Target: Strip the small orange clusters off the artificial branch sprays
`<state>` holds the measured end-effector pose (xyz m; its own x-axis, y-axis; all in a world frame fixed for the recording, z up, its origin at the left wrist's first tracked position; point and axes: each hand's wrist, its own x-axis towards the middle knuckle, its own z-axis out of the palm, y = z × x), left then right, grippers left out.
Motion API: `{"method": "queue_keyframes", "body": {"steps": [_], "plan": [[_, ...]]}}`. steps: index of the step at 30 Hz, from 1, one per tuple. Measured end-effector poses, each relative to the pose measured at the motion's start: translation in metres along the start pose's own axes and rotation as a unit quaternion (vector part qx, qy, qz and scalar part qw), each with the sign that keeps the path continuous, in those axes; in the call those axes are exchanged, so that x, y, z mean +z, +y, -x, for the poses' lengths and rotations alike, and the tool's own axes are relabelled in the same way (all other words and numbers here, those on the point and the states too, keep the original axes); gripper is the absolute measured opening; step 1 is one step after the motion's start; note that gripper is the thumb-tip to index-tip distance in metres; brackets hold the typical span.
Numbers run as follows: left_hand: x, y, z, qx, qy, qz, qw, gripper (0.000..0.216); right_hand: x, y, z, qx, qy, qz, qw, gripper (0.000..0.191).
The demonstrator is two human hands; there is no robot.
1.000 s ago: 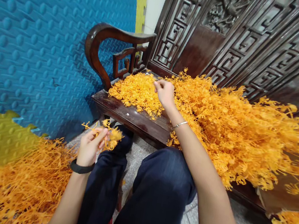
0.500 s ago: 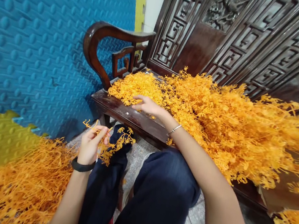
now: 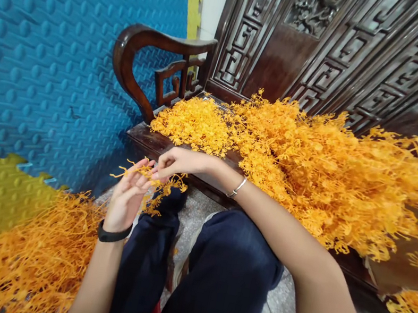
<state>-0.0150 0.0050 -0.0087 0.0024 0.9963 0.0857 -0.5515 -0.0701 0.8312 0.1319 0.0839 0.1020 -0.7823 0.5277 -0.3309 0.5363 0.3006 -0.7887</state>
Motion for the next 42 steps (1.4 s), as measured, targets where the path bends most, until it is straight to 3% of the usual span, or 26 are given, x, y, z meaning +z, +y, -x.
{"method": "queue_keyframes", "body": {"steps": [5, 10, 14, 16, 20, 24, 30, 33, 37, 40, 42], "plan": [[0.003, -0.001, 0.002, 0.022, -0.005, -0.029, 0.999, 0.046, 0.006, -0.014, -0.001, 0.047, 0.005, 0.126, 0.991, 0.026], [0.006, 0.001, 0.004, 0.053, 0.004, -0.044, 0.998, 0.031, 0.012, -0.015, -0.006, 0.111, 0.089, 0.231, 0.963, 0.038], [0.006, -0.003, 0.005, 0.058, 0.021, -0.07, 0.996, 0.029, 0.009, -0.007, -0.008, 0.087, -0.003, 0.19, 0.978, 0.016], [0.005, -0.005, 0.005, 0.048, 0.03, -0.101, 0.993, 0.03, 0.007, -0.004, -0.007, 0.079, -0.043, 0.169, 0.982, 0.013], [0.005, -0.004, 0.004, 0.007, 0.037, -0.209, 0.977, 0.027, 0.004, -0.002, -0.003, 0.053, -0.016, 0.123, 0.991, 0.011], [0.003, -0.001, 0.003, 0.005, -0.006, -0.276, 0.961, 0.019, 0.004, -0.003, -0.002, 0.037, -0.002, 0.093, 0.995, 0.013], [-0.003, 0.001, 0.002, 0.052, -0.048, -0.305, 0.95, 0.016, 0.009, -0.001, -0.005, 0.043, -0.066, 0.085, 0.993, 0.027], [-0.001, -0.002, 0.003, 0.034, -0.042, -0.295, 0.954, 0.015, 0.005, 0.001, -0.004, 0.047, -0.089, 0.103, 0.99, 0.023], [0.011, -0.007, 0.006, 0.005, -0.019, -0.254, 0.967, 0.02, -0.004, 0.012, -0.002, 0.008, -0.115, 0.019, 0.993, 0.019], [0.021, -0.011, 0.01, -0.022, 0.002, -0.212, 0.977, 0.025, -0.01, 0.023, -0.003, -0.004, -0.106, -0.013, 0.994, 0.023], [0.024, -0.011, 0.012, -0.049, 0.022, -0.176, 0.983, 0.026, -0.019, 0.029, -0.002, 0.005, -0.064, 0.003, 0.998, 0.021]]}}
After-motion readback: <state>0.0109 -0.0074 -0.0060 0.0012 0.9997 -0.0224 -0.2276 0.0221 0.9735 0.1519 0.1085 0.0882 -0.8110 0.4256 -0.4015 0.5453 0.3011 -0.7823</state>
